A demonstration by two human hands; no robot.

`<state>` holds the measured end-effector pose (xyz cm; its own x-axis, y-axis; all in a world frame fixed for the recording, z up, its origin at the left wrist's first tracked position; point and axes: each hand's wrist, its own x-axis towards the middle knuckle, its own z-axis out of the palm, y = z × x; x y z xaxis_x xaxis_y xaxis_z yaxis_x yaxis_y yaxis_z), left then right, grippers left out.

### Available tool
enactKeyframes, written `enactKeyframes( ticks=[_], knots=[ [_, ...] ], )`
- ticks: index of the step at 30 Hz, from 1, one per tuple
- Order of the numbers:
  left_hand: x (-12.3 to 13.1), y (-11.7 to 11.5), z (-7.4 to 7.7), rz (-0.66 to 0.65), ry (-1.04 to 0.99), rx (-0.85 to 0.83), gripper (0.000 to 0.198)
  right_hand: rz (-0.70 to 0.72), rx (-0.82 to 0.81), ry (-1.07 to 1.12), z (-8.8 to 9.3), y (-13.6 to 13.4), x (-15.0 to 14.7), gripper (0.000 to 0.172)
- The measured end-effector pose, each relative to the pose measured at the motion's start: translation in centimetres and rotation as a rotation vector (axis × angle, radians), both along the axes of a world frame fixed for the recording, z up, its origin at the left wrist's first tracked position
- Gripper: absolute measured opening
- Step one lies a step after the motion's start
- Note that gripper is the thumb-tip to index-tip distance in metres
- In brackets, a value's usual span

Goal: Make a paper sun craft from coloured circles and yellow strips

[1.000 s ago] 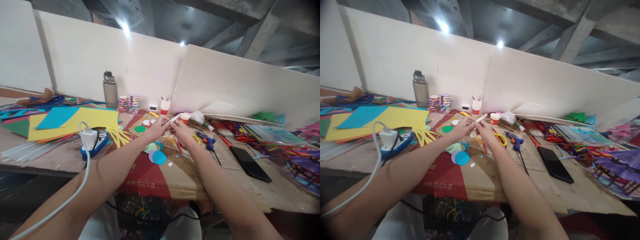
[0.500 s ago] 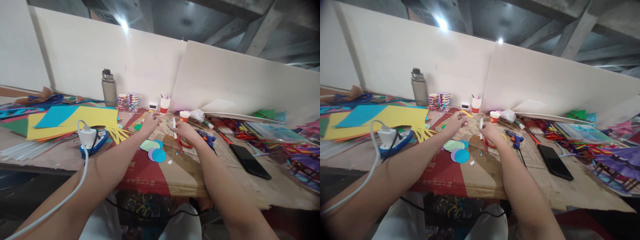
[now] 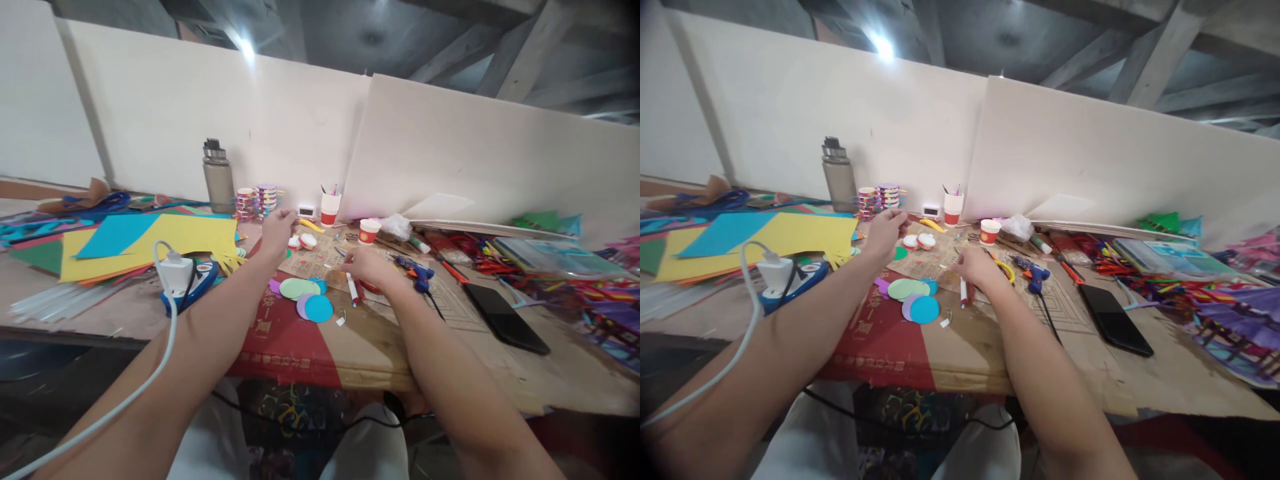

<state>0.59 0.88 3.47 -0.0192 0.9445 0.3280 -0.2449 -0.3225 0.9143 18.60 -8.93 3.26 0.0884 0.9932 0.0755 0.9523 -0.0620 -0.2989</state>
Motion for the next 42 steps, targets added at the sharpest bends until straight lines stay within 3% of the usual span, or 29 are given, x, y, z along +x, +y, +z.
enactKeyframes(
  ticks=[8, 19, 26, 32, 39, 42],
  knots=[
    [0.0, 0.8, -1.2, 0.037, 0.093, -0.048, 0.013, 0.028, 0.216, 0.147, -0.1, 0.1, -0.1, 0.012],
    [-0.4, 1.6, -2.5, 0.159, 0.359, 0.112, 0.019, 0.081, 0.333, 0.254, -0.7, 0.7, -0.2, 0.007],
    [-0.5, 1.0, -1.1, -0.148, -0.162, -0.232, 0.026, 0.130, 0.377, 0.238, -1.2, 1.1, -0.1, 0.007],
    [-0.3, 1.0, -0.5, -0.074, -0.304, -0.301, 0.036, 0.127, 0.411, 0.214, -1.7, 1.2, -0.2, 0.007],
    [-1.5, 0.7, 1.4, -0.120, -0.513, -0.165, 0.050, 0.117, 0.429, 0.242, -2.3, 1.5, -0.4, 0.007],
    [-2.2, 1.0, 1.4, -0.118, -0.551, -0.175, 0.050, 0.098, 0.436, 0.281, -2.6, 1.6, -0.3, 0.013]
  ],
)
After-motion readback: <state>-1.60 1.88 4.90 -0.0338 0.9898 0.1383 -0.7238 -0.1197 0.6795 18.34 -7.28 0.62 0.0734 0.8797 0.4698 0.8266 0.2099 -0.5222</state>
